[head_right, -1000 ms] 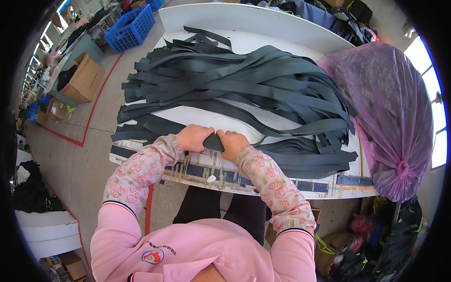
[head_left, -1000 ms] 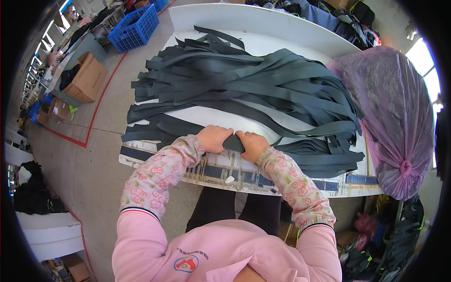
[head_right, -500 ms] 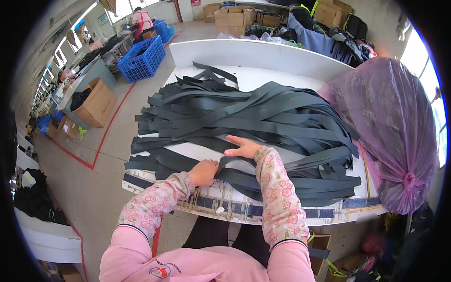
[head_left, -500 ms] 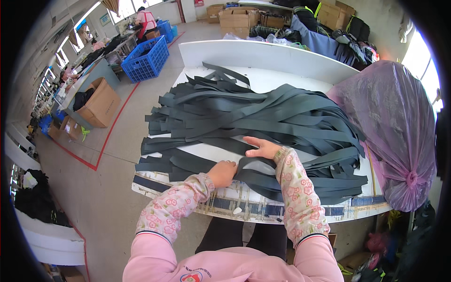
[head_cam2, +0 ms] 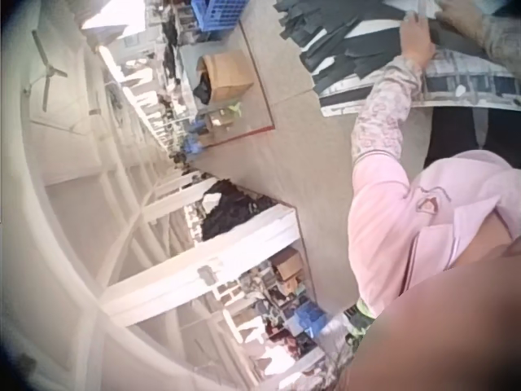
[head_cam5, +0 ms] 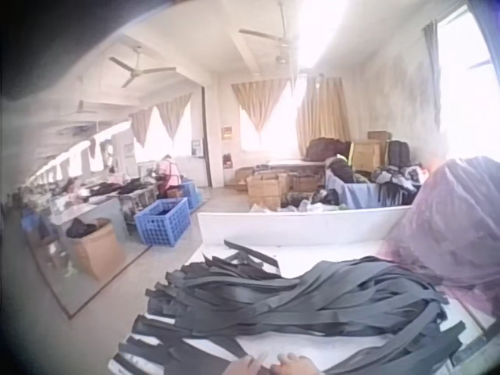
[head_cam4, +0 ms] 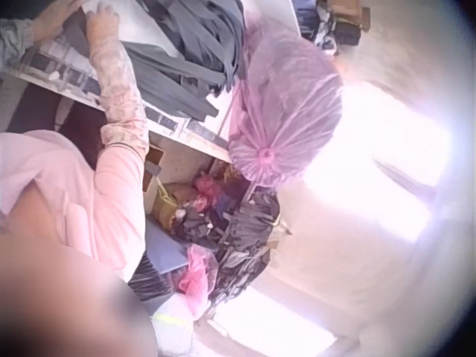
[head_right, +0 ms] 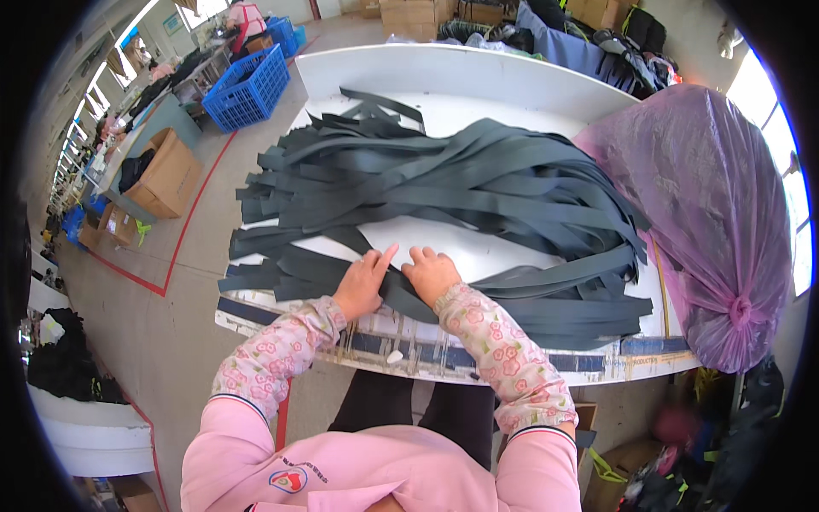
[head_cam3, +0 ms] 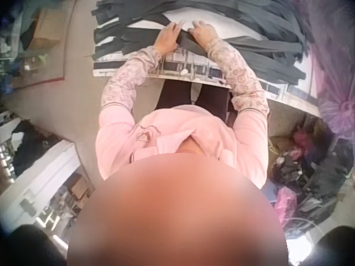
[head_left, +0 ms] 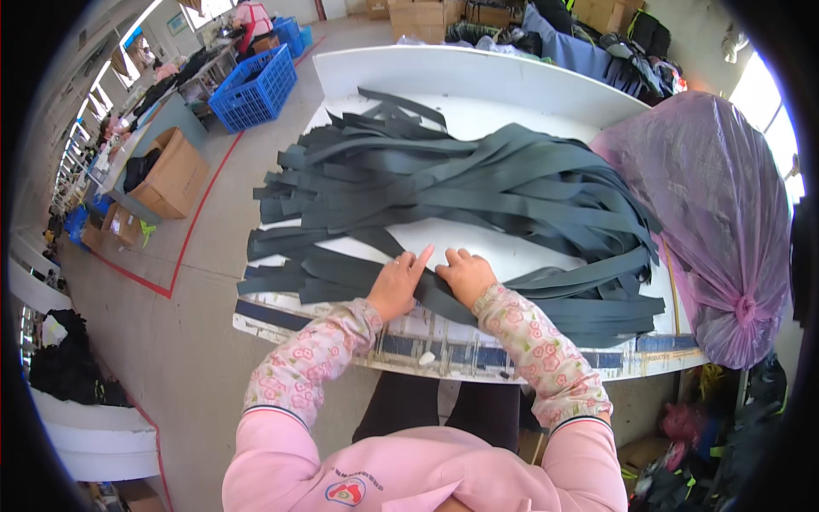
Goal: Organize, count, and bundle dark grey synthetic straps on a factory workbench.
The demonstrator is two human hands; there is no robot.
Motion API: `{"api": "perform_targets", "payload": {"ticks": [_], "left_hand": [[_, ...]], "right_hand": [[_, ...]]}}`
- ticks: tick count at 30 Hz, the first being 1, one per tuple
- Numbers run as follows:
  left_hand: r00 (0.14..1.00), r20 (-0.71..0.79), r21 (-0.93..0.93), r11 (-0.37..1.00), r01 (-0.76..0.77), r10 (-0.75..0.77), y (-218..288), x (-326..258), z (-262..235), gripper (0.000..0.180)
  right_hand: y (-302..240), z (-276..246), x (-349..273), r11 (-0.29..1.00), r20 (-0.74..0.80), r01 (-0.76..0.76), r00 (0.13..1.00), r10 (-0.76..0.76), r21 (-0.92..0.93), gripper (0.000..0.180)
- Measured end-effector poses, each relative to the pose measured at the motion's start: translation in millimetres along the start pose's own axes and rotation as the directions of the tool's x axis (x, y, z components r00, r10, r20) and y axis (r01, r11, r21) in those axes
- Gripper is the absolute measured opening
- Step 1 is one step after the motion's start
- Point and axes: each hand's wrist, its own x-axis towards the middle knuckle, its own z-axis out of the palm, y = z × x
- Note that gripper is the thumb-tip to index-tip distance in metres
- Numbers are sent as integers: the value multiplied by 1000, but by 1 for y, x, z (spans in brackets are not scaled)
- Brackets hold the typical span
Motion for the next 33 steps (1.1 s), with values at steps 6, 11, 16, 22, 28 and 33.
{"api": "perform_targets", "payload": {"ticks": [6, 11, 16, 22, 28, 33], "left_hand": [[999, -44, 222, 974, 37, -28, -2, 2, 6, 110], [992, -22, 317, 942, -113, 126, -13, 3, 5, 106], [889, 456, 79, 997, 8, -43, -15, 20, -5, 101], [963, 248, 18, 993, -115, 107, -20, 23, -18, 106], [912, 385, -283, 959, -26, 139, -59, 44, -37, 88], [951, 303, 100, 991, -91, 57, -50, 31, -40, 27]], "right_hand": [[6, -4, -11, 979, -221, -66, 969, 109, 191, 23], [-12, -10, -12, 978, -130, 30, 992, -3, 208, 32], [-4, -16, -7, 968, -29, -100, 994, 110, 228, 24], [-1, -35, 20, 964, -26, -189, 980, 197, 187, 22], [-21, -52, 23, 983, -193, -32, 979, 67, 178, 31], [-26, -51, 0, 984, -104, -31, 993, 50, 174, 54]]}}
